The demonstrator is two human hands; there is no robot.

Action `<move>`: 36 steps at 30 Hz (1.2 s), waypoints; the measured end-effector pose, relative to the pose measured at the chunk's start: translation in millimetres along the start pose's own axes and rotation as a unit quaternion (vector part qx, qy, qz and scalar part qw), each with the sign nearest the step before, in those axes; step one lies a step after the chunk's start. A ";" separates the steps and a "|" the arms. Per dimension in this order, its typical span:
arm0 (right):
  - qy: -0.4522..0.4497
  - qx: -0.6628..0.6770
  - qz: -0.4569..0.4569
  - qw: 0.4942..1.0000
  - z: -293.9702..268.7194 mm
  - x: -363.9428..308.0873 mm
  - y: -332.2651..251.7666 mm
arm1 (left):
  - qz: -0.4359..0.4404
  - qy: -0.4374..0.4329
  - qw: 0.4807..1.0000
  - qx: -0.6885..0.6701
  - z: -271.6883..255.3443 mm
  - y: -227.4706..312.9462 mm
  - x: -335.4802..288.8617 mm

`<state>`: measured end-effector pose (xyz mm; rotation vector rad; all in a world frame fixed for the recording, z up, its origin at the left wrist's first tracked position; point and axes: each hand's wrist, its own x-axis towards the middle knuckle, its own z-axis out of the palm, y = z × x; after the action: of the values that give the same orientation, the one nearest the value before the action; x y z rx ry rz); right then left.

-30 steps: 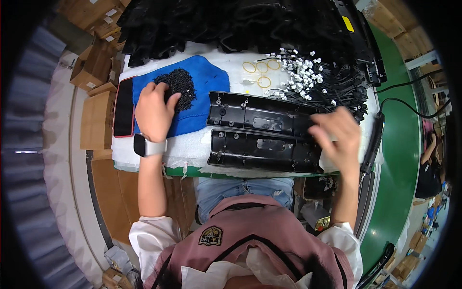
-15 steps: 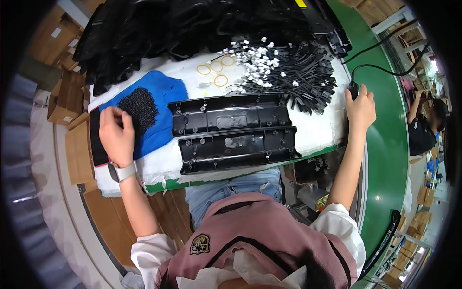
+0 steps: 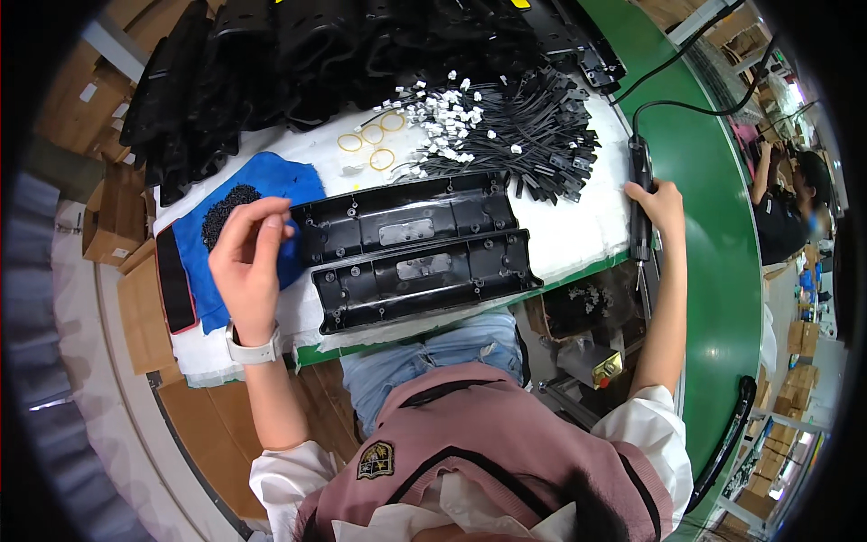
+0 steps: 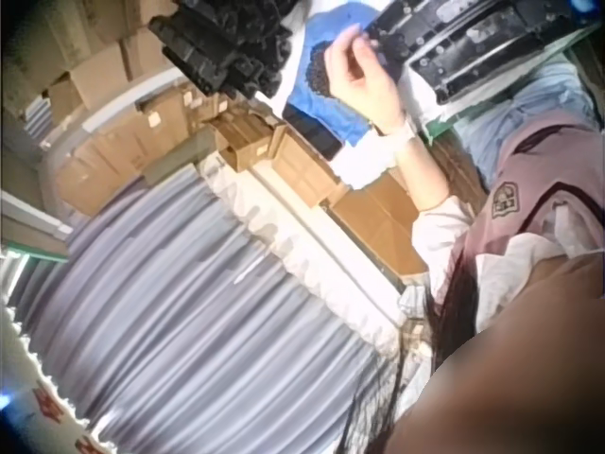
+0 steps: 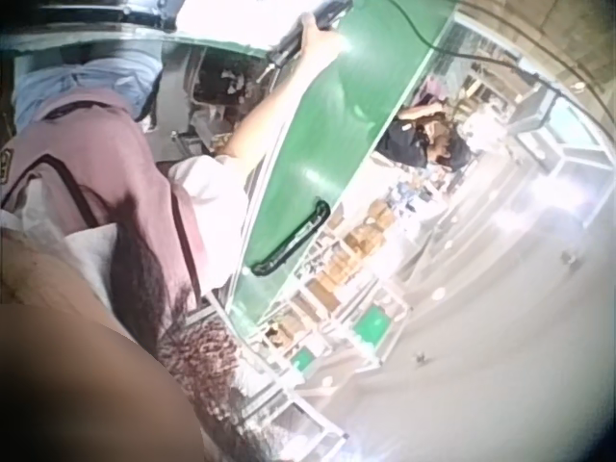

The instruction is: Assemble small components and screws into black plastic housings using an electric screwdriver.

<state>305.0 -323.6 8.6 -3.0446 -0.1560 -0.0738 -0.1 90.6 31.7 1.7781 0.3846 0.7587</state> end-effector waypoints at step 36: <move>-0.157 0.865 -0.404 0.254 -57.3 -138.7 -160.6 | -0.187 -0.288 0.924 -0.171 87.1 39.0 -59.3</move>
<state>148.1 -183.8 72.6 -0.4128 -0.9331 0.3708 9.4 -21.2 34.3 1.4496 0.1684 0.0104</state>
